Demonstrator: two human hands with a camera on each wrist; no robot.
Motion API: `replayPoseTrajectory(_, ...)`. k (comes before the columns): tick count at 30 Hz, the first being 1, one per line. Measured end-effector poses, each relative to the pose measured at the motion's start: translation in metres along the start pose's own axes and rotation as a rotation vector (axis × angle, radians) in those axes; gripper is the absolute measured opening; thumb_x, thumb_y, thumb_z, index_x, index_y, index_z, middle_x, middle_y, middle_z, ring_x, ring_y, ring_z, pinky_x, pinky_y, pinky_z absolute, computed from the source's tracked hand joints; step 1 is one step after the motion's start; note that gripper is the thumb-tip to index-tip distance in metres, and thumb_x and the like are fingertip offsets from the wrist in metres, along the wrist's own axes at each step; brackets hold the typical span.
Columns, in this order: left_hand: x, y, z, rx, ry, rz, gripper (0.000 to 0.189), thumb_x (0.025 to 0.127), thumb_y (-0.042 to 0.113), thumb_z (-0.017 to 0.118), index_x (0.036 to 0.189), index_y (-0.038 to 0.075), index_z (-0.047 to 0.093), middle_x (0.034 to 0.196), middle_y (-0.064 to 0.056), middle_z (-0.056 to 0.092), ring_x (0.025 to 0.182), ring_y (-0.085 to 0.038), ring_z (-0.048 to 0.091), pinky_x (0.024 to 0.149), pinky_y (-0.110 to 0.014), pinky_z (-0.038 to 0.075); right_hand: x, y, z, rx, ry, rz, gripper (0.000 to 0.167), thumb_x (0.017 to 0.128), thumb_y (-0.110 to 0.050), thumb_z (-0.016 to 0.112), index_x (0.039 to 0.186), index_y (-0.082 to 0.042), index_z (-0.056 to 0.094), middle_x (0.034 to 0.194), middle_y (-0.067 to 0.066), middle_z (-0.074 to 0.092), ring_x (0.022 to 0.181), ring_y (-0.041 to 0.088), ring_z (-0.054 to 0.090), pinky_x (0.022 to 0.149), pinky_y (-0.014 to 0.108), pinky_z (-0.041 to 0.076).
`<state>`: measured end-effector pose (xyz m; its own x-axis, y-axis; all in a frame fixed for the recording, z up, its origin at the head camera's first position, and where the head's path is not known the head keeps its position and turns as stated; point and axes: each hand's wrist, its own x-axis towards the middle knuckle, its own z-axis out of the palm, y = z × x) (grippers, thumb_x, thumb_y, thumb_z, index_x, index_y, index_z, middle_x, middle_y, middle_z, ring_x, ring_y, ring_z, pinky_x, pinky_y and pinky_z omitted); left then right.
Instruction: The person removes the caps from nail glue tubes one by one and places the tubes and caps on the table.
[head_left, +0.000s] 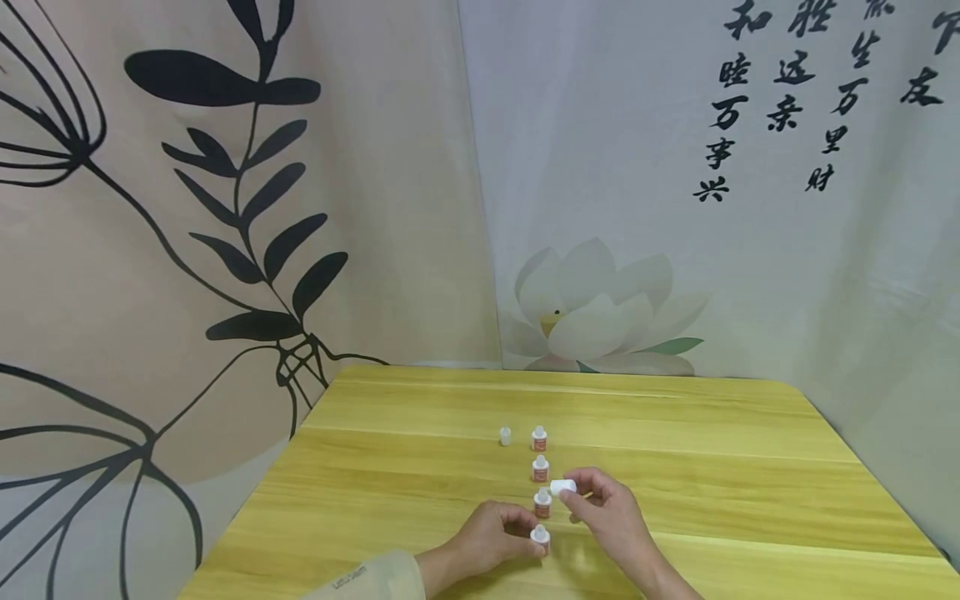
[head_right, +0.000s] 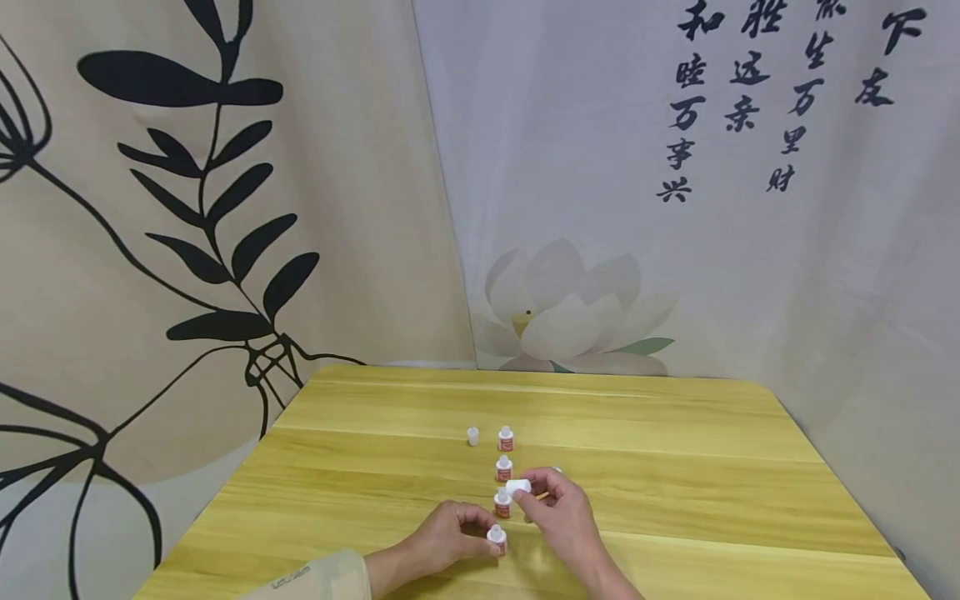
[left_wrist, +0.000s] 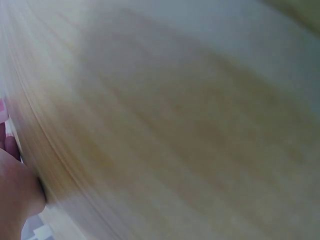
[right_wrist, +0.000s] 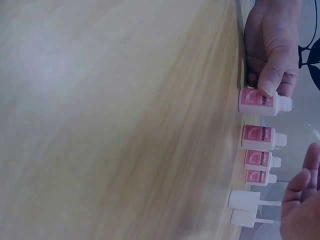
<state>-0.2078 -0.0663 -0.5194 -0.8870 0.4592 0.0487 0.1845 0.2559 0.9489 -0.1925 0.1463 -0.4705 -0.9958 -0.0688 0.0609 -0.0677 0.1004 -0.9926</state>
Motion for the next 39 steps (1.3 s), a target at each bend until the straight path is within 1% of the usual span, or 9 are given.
replayPoseTrajectory(2, -0.0001, -0.0002, -0.0001, -0.009, -0.002, -0.001, 0.013, 0.08, 0.014, 0.083, 0.091, 0.012, 0.076, 0.085, 0.006, 0.073, 0.086, -0.008, 0.066, 0.083, -0.024, 0.049, 0.0005, -0.0004, -0.0002, 0.011, -0.005, 0.01, 0.025, 0.087, -0.015, 0.076, 0.107, -0.003, 0.066, 0.092, 0.011, 0.063, 0.077, 0.027, 0.065, 0.071, 0.03, 0.054)
replayPoseTrajectory(8, -0.0005, 0.0, 0.0002, -0.018, -0.003, -0.004, 0.013, 0.08, 0.013, 0.083, 0.091, 0.012, 0.076, 0.085, 0.005, 0.074, 0.086, -0.008, 0.066, 0.083, -0.024, 0.049, 0.0019, -0.0001, 0.0, 0.02, -0.002, 0.03, 0.025, 0.087, -0.013, 0.075, 0.107, -0.002, 0.065, 0.091, 0.011, 0.063, 0.068, 0.02, 0.063, 0.067, 0.03, 0.053)
replayPoseTrajectory(11, -0.0005, 0.0013, -0.0004, -0.013, -0.004, -0.011, 0.013, 0.08, 0.014, 0.083, 0.091, 0.012, 0.076, 0.086, 0.005, 0.073, 0.086, -0.009, 0.065, 0.084, -0.025, 0.049, 0.002, 0.0004, 0.0, 0.022, -0.005, 0.034, 0.026, 0.087, -0.012, 0.075, 0.108, -0.001, 0.063, 0.09, 0.011, 0.064, 0.065, 0.019, 0.062, 0.066, 0.031, 0.054)
replayPoseTrajectory(14, -0.0006, 0.0025, -0.0011, -0.008, -0.007, -0.018, 0.013, 0.08, 0.014, 0.083, 0.091, 0.013, 0.076, 0.087, 0.005, 0.073, 0.087, -0.009, 0.065, 0.085, -0.026, 0.048, 0.0019, 0.0007, 0.0, 0.016, -0.01, 0.036, 0.026, 0.087, -0.012, 0.074, 0.108, -0.001, 0.063, 0.09, 0.012, 0.065, 0.064, 0.02, 0.062, 0.065, 0.033, 0.054)
replayPoseTrajectory(22, -0.0002, 0.0021, -0.0011, -0.004, -0.006, -0.015, 0.013, 0.08, 0.014, 0.083, 0.091, 0.013, 0.076, 0.087, 0.005, 0.073, 0.088, -0.008, 0.065, 0.086, -0.026, 0.048, 0.0016, 0.0008, 0.0004, 0.01, -0.007, 0.054, 0.025, 0.087, -0.011, 0.074, 0.107, -0.002, 0.062, 0.093, 0.014, 0.065, 0.065, 0.021, 0.063, 0.064, 0.031, 0.052)
replayPoseTrajectory(28, -0.0001, 0.0005, -0.0004, 0.012, -0.003, -0.017, 0.014, 0.08, 0.014, 0.083, 0.091, 0.013, 0.075, 0.087, 0.006, 0.073, 0.087, -0.008, 0.065, 0.085, -0.026, 0.048, 0.0013, 0.001, 0.0007, -0.007, -0.007, 0.047, 0.026, 0.089, -0.012, 0.072, 0.111, -0.002, 0.062, 0.097, 0.017, 0.064, 0.067, 0.021, 0.062, 0.066, 0.033, 0.052)
replayPoseTrajectory(31, 0.0001, -0.0001, -0.0001, 0.018, -0.001, -0.017, 0.014, 0.08, 0.014, 0.083, 0.091, 0.013, 0.075, 0.087, 0.007, 0.073, 0.087, -0.007, 0.064, 0.085, -0.026, 0.048, 0.0014, 0.0016, 0.0012, -0.041, -0.001, 0.022, 0.027, 0.089, -0.013, 0.073, 0.114, -0.003, 0.066, 0.094, 0.013, 0.064, 0.067, 0.02, 0.062, 0.064, 0.031, 0.051)
replayPoseTrajectory(34, 0.0002, -0.0003, -0.0003, 0.018, 0.0, -0.019, 0.014, 0.08, 0.015, 0.083, 0.092, 0.013, 0.075, 0.087, 0.007, 0.073, 0.087, -0.007, 0.065, 0.085, -0.026, 0.048, 0.0016, 0.0025, 0.0016, -0.067, 0.004, 0.003, 0.026, 0.088, -0.013, 0.073, 0.112, -0.005, 0.069, 0.091, 0.009, 0.064, 0.066, 0.019, 0.062, 0.062, 0.029, 0.05)
replayPoseTrajectory(39, 0.0, -0.001, 0.0002, -0.003, 0.002, -0.016, 0.014, 0.08, 0.013, 0.083, 0.092, 0.012, 0.075, 0.087, 0.006, 0.073, 0.087, -0.008, 0.065, 0.085, -0.025, 0.049, 0.0007, 0.0015, 0.0018, -0.053, 0.007, 0.024, 0.023, 0.087, -0.009, 0.074, 0.108, -0.004, 0.067, 0.091, 0.009, 0.065, 0.065, 0.018, 0.061, 0.062, 0.029, 0.051)
